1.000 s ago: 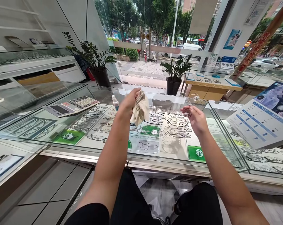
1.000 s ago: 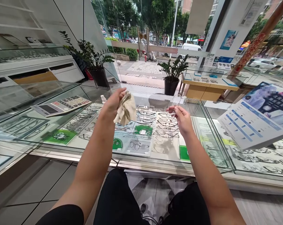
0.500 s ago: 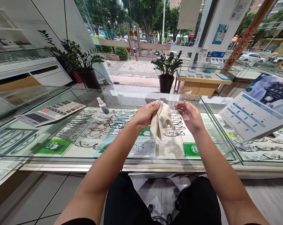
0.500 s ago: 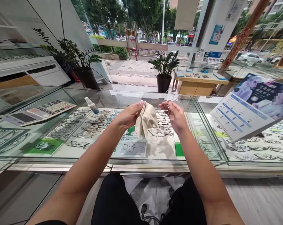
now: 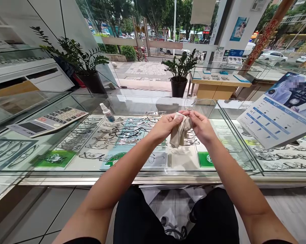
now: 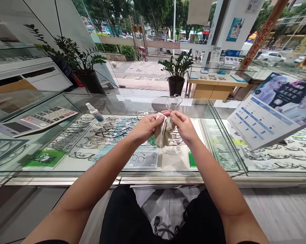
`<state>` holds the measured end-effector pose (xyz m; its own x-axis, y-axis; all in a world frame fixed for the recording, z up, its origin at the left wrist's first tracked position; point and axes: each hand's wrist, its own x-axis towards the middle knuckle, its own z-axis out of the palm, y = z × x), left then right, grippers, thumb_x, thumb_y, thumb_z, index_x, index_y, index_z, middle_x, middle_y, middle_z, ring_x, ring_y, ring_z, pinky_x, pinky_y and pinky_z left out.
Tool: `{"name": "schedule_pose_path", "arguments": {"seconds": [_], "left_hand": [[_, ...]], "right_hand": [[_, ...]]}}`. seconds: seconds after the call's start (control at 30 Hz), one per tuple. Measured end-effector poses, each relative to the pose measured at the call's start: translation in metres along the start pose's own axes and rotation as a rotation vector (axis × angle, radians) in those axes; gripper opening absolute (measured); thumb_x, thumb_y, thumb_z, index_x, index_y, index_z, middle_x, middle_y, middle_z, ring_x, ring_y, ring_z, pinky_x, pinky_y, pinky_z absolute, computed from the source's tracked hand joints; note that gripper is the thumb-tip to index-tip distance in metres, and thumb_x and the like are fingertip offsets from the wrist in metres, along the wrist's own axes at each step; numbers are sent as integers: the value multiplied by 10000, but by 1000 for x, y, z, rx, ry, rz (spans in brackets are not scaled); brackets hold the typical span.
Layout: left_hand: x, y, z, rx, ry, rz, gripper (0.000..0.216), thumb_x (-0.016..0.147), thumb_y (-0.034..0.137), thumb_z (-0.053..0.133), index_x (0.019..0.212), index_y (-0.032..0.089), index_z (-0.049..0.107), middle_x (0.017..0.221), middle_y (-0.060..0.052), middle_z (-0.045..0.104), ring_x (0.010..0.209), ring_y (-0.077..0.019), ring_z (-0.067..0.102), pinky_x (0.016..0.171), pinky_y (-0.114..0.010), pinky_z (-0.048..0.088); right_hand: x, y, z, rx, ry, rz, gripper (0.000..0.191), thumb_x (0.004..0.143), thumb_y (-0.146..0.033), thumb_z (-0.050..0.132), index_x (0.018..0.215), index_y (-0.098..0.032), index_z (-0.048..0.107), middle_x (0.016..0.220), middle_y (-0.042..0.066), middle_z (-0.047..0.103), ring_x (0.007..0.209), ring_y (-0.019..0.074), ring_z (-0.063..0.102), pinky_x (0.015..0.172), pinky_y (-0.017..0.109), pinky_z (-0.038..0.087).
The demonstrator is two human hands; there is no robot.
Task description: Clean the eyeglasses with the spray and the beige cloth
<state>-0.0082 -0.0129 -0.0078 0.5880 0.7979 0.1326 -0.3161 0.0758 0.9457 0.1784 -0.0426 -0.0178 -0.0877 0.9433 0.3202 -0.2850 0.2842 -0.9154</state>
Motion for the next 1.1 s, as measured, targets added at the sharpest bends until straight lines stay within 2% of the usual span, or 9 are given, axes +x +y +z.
{"name": "schedule_pose_path", "arguments": {"seconds": [0.1, 0.4, 0.57, 0.73, 0.9, 1.1], "left_hand": [[0, -4, 0, -7, -33, -40, 658, 741, 620, 1026, 1135, 130, 831, 894, -69, 809, 781, -161, 729, 733, -258, 560], [-1, -13, 4, 16, -28, -125, 662, 766, 748, 951, 896, 117, 798, 847, -80, 778, 790, -166, 691, 753, -279, 503], [-2, -11, 5, -2, -58, -91, 614, 759, 659, 1000, 939, 118, 771, 855, -44, 742, 751, -131, 631, 719, -264, 445], [-2, -12, 8, 4, -35, -55, 656, 695, 547, 1070, 1092, 124, 764, 946, -48, 761, 823, -141, 666, 781, -268, 492], [-3, -14, 15, 20, 21, 10, 708, 639, 528, 1094, 1119, 136, 752, 973, -46, 765, 837, -151, 685, 792, -271, 521], [-4, -17, 18, 62, 11, 46, 643, 696, 576, 1053, 1056, 137, 751, 919, -50, 754, 800, -156, 669, 743, -263, 493]], "right_hand": [[-2, 1, 3, 8, -11, 26, 410, 856, -693, 902, 992, -307, 875, 1299, 31, 858, 1227, 263, 777, 1066, 382, 618], [-3, -2, 7, 35, 25, 32, 432, 843, -693, 912, 1003, -296, 854, 1149, 31, 882, 1062, 226, 808, 1016, 362, 644], [-3, -4, 9, 79, 78, 45, 470, 794, -699, 944, 985, -282, 841, 1106, 45, 881, 1015, 234, 809, 971, 374, 666], [-3, -5, 9, 114, 104, 64, 487, 767, -689, 965, 996, -278, 840, 1113, 45, 875, 1004, 229, 796, 933, 370, 671], [-4, -6, 11, 87, 92, 73, 480, 776, -696, 955, 1014, -294, 844, 1184, 46, 875, 1076, 251, 796, 937, 379, 669], [-3, -5, 11, 68, 117, 44, 508, 774, -727, 935, 1028, -299, 833, 1229, 57, 868, 1119, 272, 790, 995, 415, 664]]}}
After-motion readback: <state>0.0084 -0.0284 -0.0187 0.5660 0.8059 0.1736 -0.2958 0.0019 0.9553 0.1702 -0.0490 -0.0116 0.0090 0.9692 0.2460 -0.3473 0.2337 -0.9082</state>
